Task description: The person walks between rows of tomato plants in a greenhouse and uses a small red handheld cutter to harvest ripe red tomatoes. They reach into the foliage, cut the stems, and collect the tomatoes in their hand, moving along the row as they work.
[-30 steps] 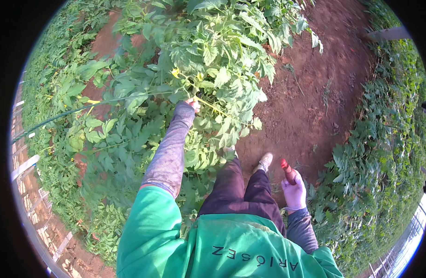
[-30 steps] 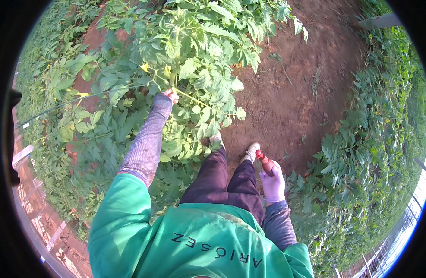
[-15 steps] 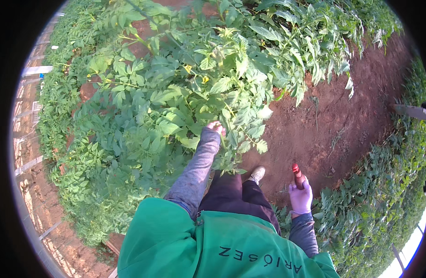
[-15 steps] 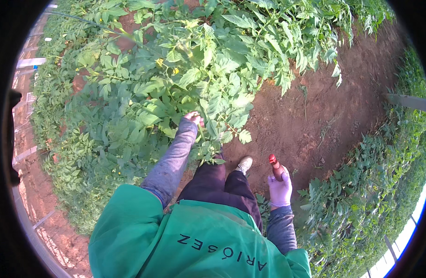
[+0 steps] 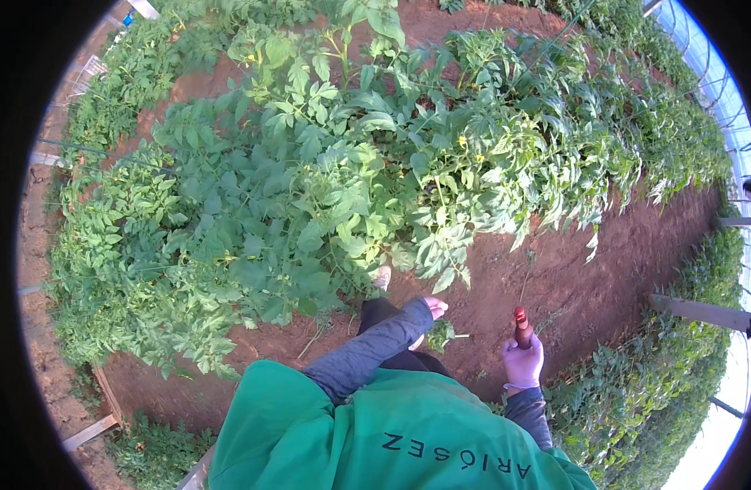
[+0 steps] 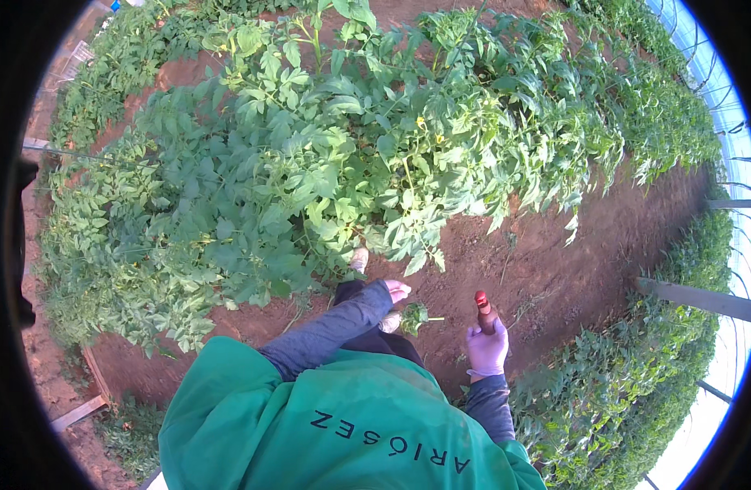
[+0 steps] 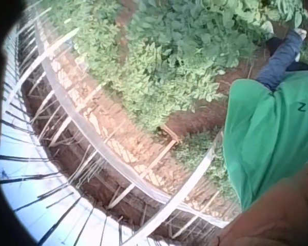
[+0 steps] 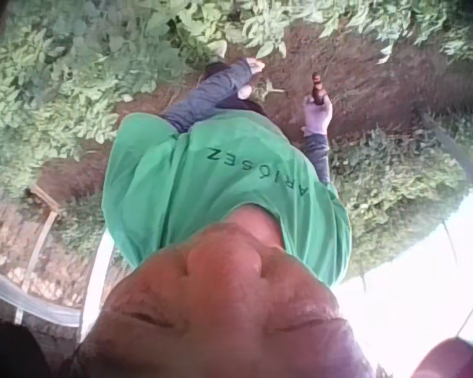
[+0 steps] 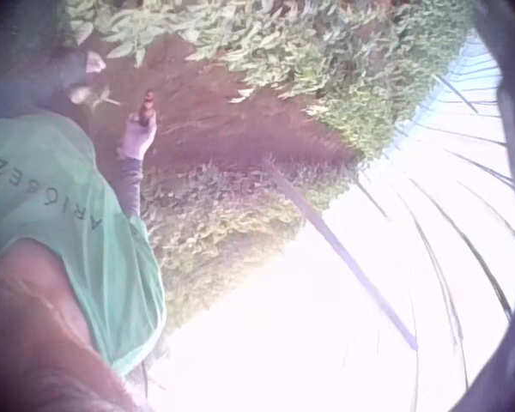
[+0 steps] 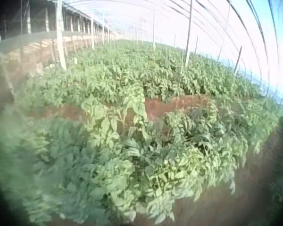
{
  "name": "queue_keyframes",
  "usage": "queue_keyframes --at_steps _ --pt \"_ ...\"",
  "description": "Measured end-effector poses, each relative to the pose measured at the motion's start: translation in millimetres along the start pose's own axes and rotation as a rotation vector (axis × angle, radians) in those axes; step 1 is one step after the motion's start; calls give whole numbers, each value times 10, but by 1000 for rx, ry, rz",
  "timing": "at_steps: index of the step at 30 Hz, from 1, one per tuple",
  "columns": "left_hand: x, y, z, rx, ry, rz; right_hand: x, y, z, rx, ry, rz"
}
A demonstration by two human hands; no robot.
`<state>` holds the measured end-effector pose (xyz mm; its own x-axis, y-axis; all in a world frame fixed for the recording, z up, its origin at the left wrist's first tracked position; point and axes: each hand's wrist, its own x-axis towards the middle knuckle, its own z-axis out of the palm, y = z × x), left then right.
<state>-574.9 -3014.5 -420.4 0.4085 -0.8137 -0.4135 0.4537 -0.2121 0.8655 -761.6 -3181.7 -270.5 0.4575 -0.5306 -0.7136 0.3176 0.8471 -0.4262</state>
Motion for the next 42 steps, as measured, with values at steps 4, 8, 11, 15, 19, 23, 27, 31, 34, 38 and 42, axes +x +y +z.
queue_keyframes --at_steps 4,8,11,15,19,23,27,31,34,38,42 --pt "489 1514 -665 -35 361 143 118 -45 737 -121 -132 -147" --pt "1137 2417 -1133 443 463 173 174 -34 1442 -380 -202 -367" --pt "1555 2710 -1138 738 312 314 182 38 1913 -532 -172 -495" --pt "2277 2248 -1147 858 100 90 421 54 2161 -871 -68 -686" --pt "2292 2308 -977 816 -24 -172 747 32 2184 -1196 52 -922" --pt "2229 2323 -959 905 -55 -325 926 92 2338 -1293 37 -1022" --pt "2150 2372 -990 768 -63 -378 972 158 2561 -1369 21 -1020" --pt "1981 2437 -883 670 94 -380 1083 187 2501 -1441 61 -1015" --pt "1991 2375 -968 583 28 -336 1086 155 2435 -1342 50 -971" --pt "2043 2298 -1030 553 33 -372 1076 130 2467 -1260 24 -909" --pt "1982 2386 -977 655 92 -437 1083 128 2587 -1277 33 -939"
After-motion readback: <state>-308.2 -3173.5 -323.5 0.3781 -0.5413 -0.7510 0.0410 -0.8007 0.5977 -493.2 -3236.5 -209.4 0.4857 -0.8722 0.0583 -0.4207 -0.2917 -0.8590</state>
